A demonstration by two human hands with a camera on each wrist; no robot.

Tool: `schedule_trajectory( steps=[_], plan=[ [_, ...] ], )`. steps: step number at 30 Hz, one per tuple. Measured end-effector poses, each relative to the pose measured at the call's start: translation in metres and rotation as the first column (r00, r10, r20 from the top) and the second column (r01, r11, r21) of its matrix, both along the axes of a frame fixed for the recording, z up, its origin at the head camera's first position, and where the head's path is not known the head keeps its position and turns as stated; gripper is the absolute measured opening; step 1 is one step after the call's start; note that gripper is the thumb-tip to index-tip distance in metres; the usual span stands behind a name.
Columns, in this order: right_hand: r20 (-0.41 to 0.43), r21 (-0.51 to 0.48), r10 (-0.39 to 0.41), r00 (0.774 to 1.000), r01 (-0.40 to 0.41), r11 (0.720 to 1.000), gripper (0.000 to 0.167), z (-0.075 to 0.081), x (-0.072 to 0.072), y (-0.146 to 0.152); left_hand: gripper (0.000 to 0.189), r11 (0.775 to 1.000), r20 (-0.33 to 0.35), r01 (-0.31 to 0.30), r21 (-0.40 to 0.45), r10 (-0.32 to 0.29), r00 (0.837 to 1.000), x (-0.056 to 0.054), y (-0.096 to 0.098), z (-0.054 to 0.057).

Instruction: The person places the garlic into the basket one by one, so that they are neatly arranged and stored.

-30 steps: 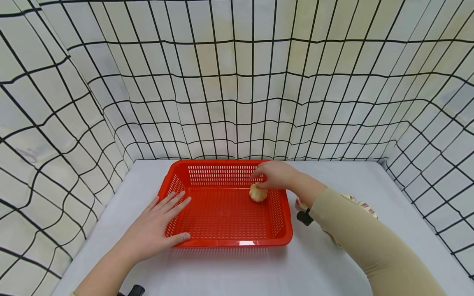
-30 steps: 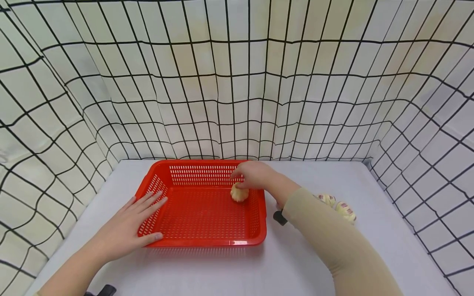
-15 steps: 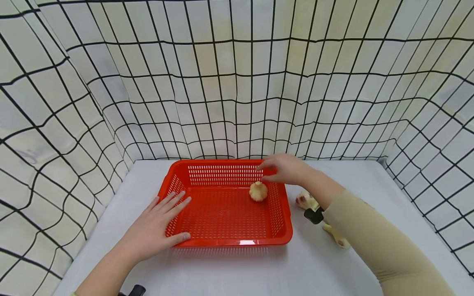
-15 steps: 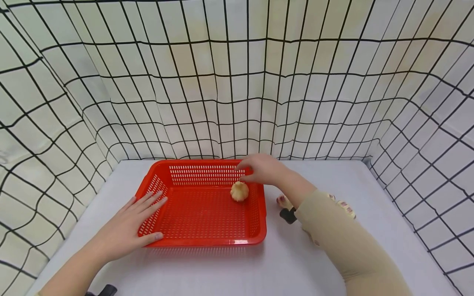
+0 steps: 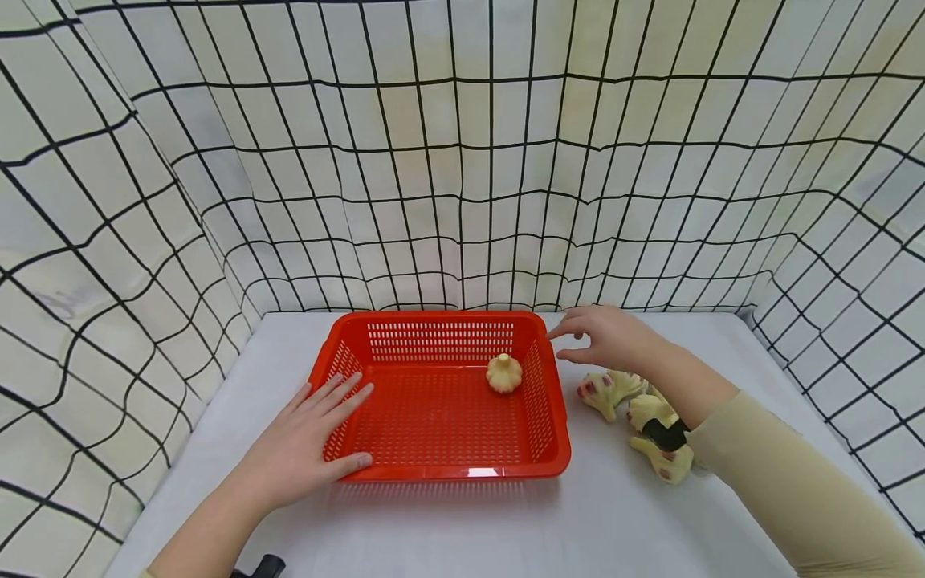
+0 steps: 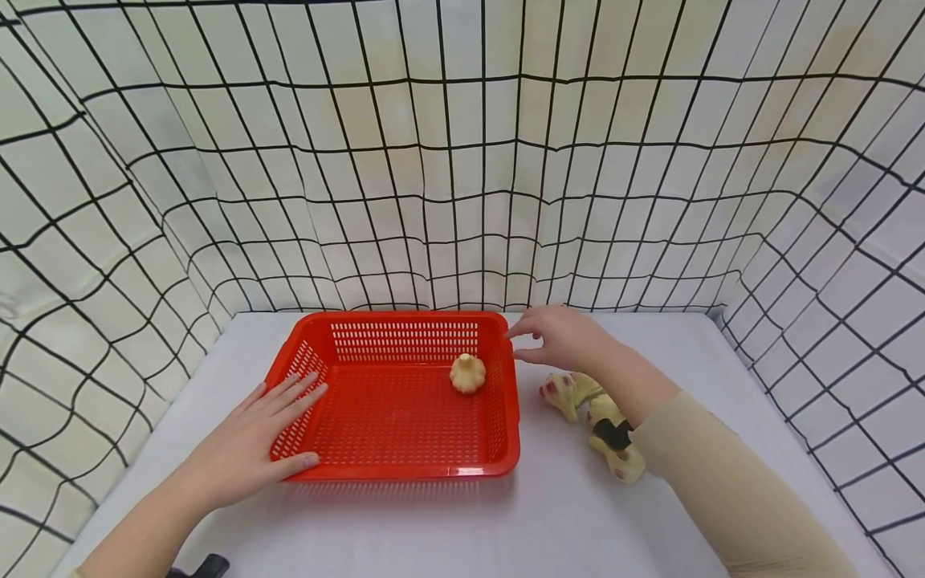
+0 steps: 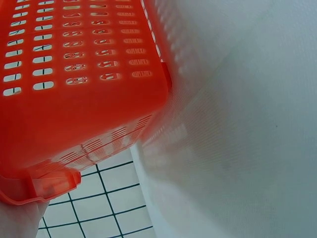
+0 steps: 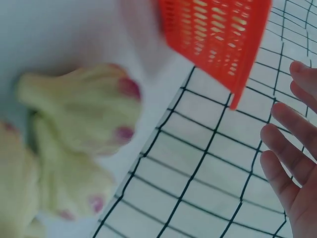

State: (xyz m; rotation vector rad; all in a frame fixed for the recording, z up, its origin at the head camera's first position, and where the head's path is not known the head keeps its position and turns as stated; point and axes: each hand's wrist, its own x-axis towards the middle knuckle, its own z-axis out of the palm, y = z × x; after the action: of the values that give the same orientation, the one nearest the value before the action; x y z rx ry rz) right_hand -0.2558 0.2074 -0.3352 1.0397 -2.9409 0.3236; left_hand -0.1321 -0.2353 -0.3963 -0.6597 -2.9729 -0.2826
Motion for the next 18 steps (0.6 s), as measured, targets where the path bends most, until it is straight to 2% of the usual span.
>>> schedule_trajectory(
  steps=[7,12,18],
  plan=[
    [0.000,0.052,0.011,1.000,-0.011,0.999,0.028,-0.013,0.012,0.027,0.088,1.000,0.003,0.002,0.006,-0.002,1.000,0.000,0.000,0.001],
    [0.029,0.068,0.006,1.000,-0.008,0.998,0.028,-0.019,0.017,0.042,0.088,1.000,0.005,0.002,0.008,-0.002,1.000,0.001,0.000,0.001],
    [0.089,0.131,-0.052,0.995,0.040,0.991,0.034,-0.027,0.019,0.048,0.088,1.000,0.002,0.001,0.005,-0.001,1.000,0.001,0.000,0.001]
  ],
)
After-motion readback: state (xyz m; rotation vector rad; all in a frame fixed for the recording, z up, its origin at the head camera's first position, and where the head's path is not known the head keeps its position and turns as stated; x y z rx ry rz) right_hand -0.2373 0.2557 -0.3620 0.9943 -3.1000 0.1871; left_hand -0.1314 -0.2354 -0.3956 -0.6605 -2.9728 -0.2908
